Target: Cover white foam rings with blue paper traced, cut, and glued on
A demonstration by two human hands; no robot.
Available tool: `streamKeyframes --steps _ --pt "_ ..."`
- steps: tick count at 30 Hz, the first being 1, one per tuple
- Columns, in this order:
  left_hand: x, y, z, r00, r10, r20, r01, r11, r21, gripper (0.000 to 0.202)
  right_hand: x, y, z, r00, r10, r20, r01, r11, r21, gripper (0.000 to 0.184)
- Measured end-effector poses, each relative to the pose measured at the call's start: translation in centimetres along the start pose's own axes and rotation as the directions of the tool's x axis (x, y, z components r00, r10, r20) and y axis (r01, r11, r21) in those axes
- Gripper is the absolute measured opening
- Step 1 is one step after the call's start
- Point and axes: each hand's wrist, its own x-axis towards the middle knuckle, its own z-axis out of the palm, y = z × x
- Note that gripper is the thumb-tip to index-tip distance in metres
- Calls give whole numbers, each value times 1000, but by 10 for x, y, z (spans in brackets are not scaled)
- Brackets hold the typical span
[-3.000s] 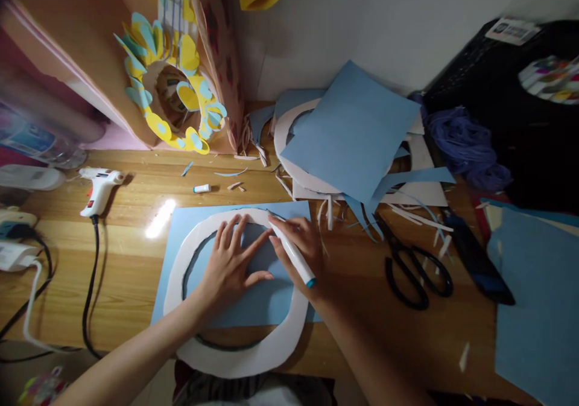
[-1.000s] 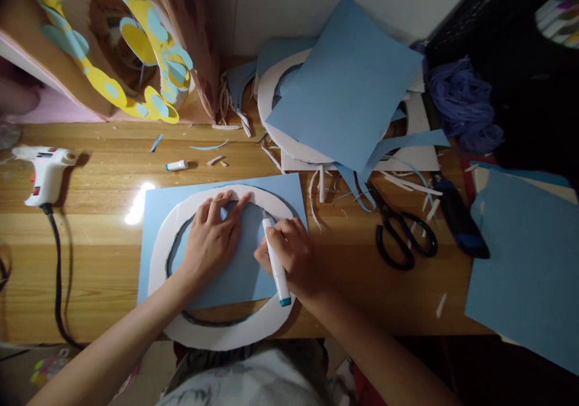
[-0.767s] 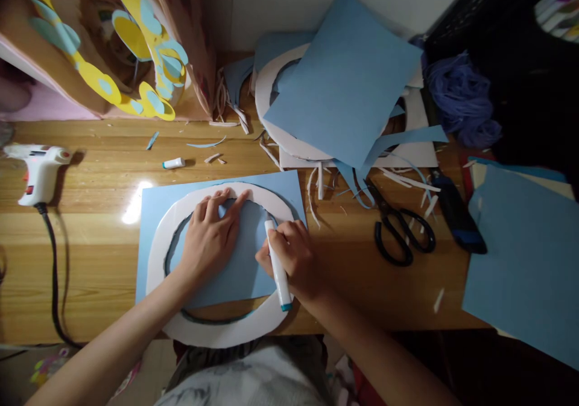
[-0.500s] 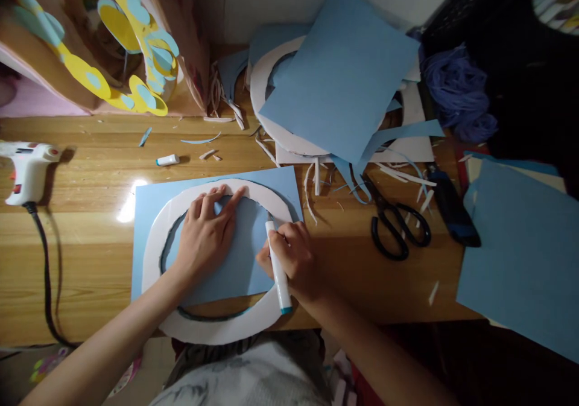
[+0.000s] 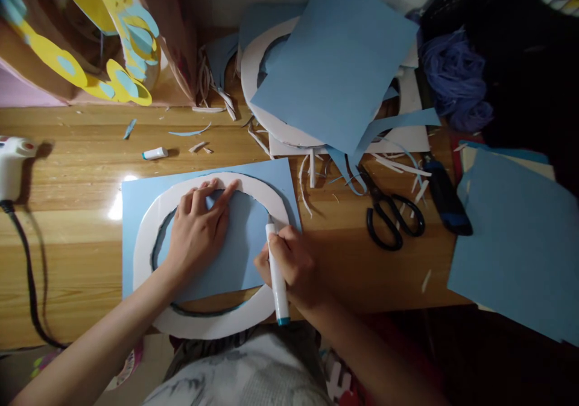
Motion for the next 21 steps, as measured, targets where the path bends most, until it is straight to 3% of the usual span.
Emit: streamKeyframes --steps 21 --pt "1 2 -3 999 -6 33 5 1000 29 51 -12 -14 -17 997 78 27 -78 997 -8 18"
